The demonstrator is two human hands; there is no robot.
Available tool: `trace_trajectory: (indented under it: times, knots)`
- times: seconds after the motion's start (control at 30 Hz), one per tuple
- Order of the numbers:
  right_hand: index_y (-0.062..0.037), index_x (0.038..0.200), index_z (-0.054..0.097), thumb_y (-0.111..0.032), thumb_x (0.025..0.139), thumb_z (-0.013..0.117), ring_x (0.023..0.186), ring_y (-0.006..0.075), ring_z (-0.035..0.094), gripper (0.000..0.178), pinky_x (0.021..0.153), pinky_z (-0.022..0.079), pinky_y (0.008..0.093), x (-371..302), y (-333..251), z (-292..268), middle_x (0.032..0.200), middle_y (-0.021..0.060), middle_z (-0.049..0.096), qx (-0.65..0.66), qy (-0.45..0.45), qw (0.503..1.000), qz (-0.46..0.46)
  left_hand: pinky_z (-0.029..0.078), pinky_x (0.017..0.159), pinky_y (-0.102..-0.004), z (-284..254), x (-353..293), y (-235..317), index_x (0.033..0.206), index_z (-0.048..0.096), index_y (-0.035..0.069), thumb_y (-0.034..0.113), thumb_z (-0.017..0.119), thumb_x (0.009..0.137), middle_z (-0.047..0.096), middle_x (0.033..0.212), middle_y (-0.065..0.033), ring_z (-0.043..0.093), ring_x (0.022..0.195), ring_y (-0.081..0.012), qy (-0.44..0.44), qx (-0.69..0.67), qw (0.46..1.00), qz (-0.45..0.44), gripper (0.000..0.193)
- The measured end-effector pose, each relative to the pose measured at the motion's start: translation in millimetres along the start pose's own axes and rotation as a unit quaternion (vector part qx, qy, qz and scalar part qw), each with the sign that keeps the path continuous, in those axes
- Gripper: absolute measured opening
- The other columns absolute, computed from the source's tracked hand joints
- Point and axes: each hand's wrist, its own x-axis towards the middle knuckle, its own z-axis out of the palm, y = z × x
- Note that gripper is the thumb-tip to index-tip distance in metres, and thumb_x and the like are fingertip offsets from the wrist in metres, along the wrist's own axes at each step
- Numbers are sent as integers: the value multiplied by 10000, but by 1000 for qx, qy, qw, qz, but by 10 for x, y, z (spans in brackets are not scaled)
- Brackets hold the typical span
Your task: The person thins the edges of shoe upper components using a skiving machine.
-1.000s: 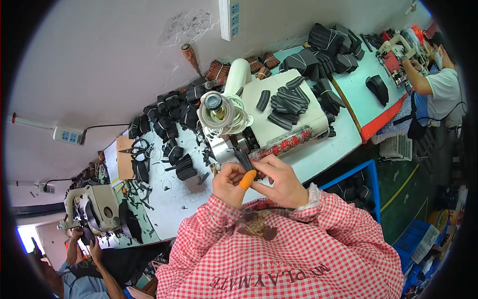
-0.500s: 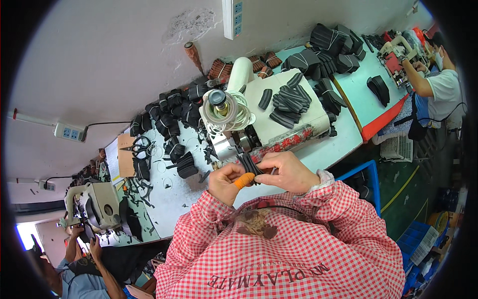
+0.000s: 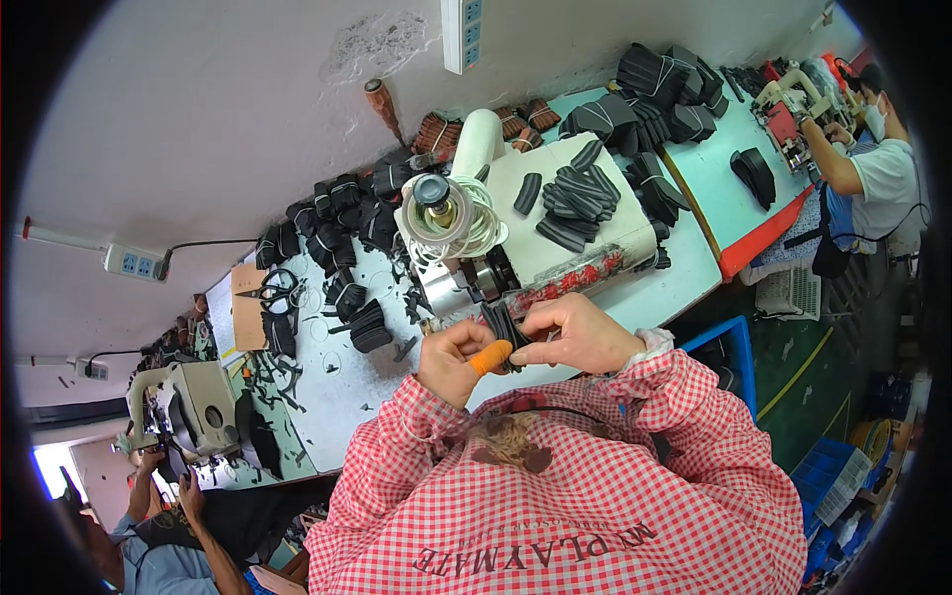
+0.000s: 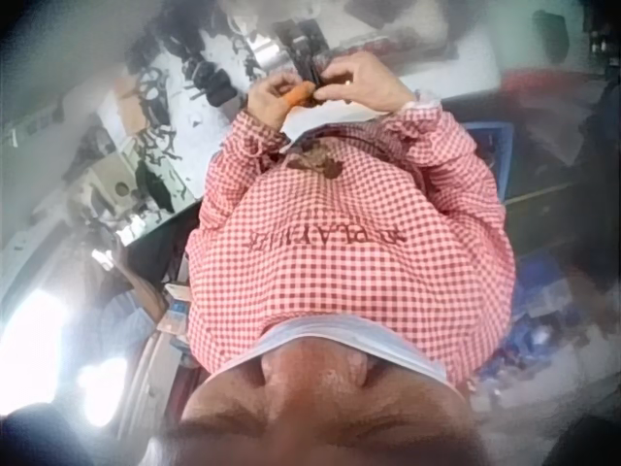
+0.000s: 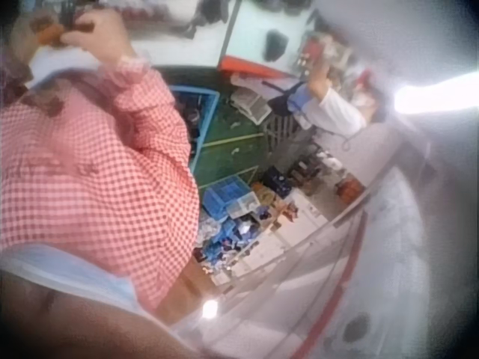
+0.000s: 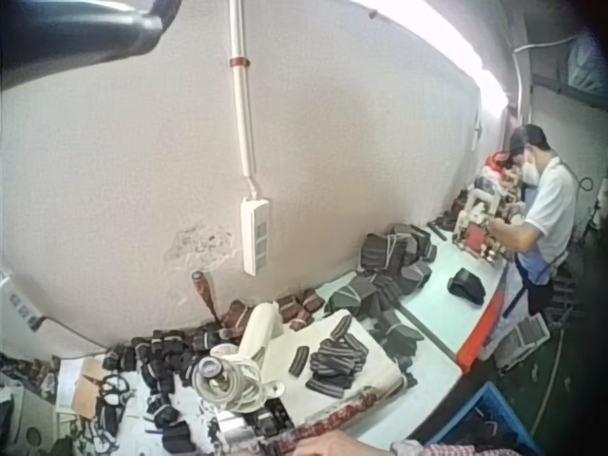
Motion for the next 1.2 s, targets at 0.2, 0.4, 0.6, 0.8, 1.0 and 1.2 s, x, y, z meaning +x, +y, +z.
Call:
trace_trajectory:
  times: [0.2, 0.4, 0.6, 0.8, 1.0, 1.2]
  knots:
    - [28, 881, 667, -146, 807, 703, 620, 82, 565, 192, 546, 446, 232, -19, -75, -34, 726, 37, 589, 157, -66, 976, 137, 544, 607, -258, -4, -21, -25, 839, 585, -42, 2, 668, 834, 640, 780, -89, 648, 682, -154, 7, -6, 1000, 22, 94]
    - [49, 939, 668, -191, 819, 679, 606, 97, 599, 269, 548, 496, 230, -14, -12, -55, 769, 69, 638, 198, -95, 970, 104, 546, 608, -283, -37, -60, 17, 835, 568, -33, -8, 676, 822, 631, 782, -90, 648, 684, -171, -9, 0, 1000, 19, 112]
    - [43, 917, 676, -180, 838, 654, 634, 89, 601, 238, 541, 487, 224, -20, 37, -43, 770, 55, 640, 242, -113, 957, 114, 536, 598, -281, -28, -66, 32, 828, 564, -27, -3, 678, 823, 634, 761, -94, 653, 671, -180, -13, -22, 1000, -1, 116]
    - [51, 838, 640, -110, 762, 680, 634, 116, 583, 182, 565, 454, 265, -51, 20, 123, 711, 75, 604, 56, 14, 996, 75, 548, 616, -273, 18, -15, -86, 836, 557, -25, -12, 674, 825, 629, 768, -85, 650, 682, -168, -3, 15, 1000, 24, 118]
    - [-1, 797, 647, -165, 713, 639, 692, 324, 594, 184, 614, 464, 374, -14, 198, -100, 724, 162, 592, -3, 98, 995, 34, 542, 609, -259, 175, 120, -68, 871, 540, -21, -23, 642, 801, 666, 808, -124, 679, 715, -184, 45, -15, 999, 20, 123]
    - [-14, 992, 638, -222, 763, 612, 807, 337, 606, 311, 698, 482, 389, 167, 512, -433, 898, 159, 618, -295, 135, 945, 41, 511, 672, -379, 427, 611, -101, 948, 582, 39, 48, 617, 747, 640, 860, -146, 638, 750, -300, 45, 495, 821, 279, 205]
